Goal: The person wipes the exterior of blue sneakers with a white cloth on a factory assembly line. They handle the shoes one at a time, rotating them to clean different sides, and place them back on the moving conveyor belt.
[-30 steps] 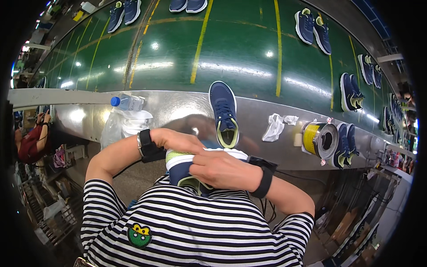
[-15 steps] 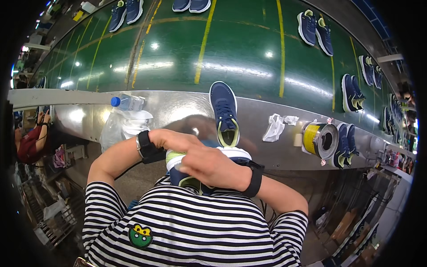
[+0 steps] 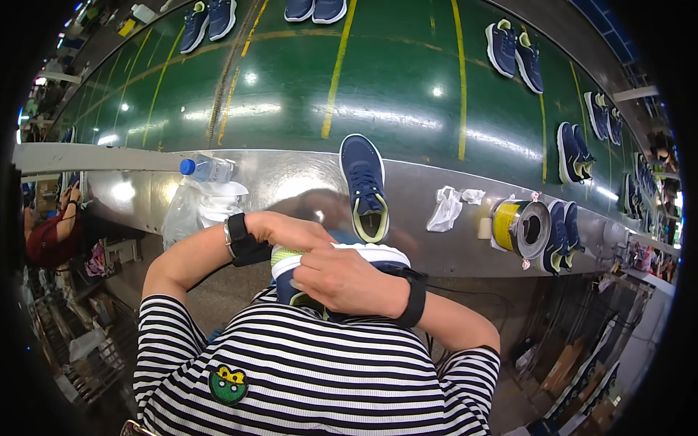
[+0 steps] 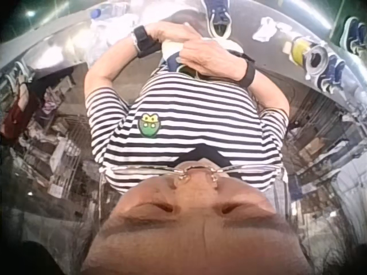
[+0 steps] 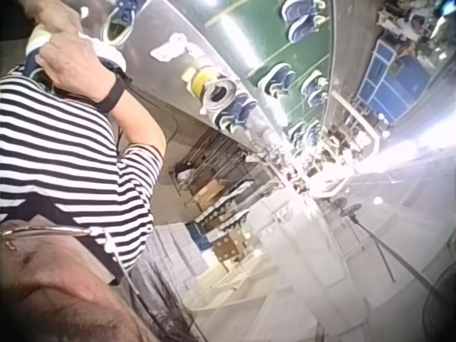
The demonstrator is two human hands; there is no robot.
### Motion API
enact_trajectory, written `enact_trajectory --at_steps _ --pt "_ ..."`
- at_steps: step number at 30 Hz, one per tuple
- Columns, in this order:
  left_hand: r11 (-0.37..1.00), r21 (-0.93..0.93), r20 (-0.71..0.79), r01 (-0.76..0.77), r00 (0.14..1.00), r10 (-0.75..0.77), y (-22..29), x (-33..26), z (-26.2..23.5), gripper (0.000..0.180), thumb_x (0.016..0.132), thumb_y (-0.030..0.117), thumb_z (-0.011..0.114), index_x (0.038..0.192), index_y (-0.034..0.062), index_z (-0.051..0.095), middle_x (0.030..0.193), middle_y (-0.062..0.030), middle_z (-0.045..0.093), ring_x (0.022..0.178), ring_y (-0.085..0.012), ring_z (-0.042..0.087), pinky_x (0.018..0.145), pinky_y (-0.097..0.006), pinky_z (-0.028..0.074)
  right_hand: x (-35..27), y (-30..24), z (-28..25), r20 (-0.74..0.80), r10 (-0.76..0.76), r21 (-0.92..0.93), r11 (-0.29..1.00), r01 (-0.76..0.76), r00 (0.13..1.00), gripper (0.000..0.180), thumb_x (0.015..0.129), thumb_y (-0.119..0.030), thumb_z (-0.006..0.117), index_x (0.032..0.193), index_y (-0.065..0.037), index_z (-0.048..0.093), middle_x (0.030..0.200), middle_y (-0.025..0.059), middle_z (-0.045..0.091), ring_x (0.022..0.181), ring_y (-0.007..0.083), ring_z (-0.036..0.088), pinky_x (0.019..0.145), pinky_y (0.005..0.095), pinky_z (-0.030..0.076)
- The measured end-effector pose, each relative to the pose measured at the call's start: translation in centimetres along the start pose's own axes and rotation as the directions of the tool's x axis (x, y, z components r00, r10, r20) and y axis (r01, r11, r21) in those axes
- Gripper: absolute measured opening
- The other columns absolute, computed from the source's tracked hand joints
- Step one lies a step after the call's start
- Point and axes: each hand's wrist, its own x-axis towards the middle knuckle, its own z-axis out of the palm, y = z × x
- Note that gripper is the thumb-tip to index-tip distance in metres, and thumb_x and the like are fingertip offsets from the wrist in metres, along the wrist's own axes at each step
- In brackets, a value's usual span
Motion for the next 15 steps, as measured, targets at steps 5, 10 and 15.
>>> enact_trajectory --at_steps 5,10,15 --pt "1.000 0.028 -0.006 0.010 1.000 -0.010 0.3 -0.8 0.3 0.035 0.088 0.025 0.040 0.104 0.0004 0.058 0.102 -0.0093 0.058 0.094 -0.0150 0.050 0.084 -0.028 0.037 -1.7 0.8 -1.5 0.077 0.034 -0.043 0.999 -0.030 0.996 0.015 0.077 -0.010 0.058 0.070 -0.005 0.047 0.068 0.0079 0.046 0.066 0.0239 0.051 0.056 0.0348 0.042" --pt "1.000 0.004 -0.005 0.004 1.000 -0.004 0.1 -0.1 0.0 0.035 0.088 0.026 0.041 0.106 0.0005 0.057 0.104 -0.0093 0.058 0.094 -0.0158 0.051 0.085 -0.027 0.037 -0.2 0.4 -0.6 0.059 -0.046 -0.015 0.999 0.047 0.997 0.013 0.075 -0.010 0.059 0.071 -0.005 0.047 0.070 0.0077 0.047 0.067 0.0241 0.051 0.058 0.0336 0.042" --pt "0.999 0.053 -0.029 0.003 1.000 -0.002 0.6 -0.9 0.1 0.036 0.089 0.026 0.040 0.106 0.0001 0.057 0.104 -0.0091 0.058 0.094 -0.0152 0.050 0.084 -0.028 0.037 -0.7 0.6 -1.7 0.128 -0.024 -0.076 0.997 0.034 0.992 0.010 0.075 -0.009 0.056 0.071 -0.004 0.048 0.069 0.0075 0.046 0.069 0.0235 0.051 0.060 0.0338 0.043"
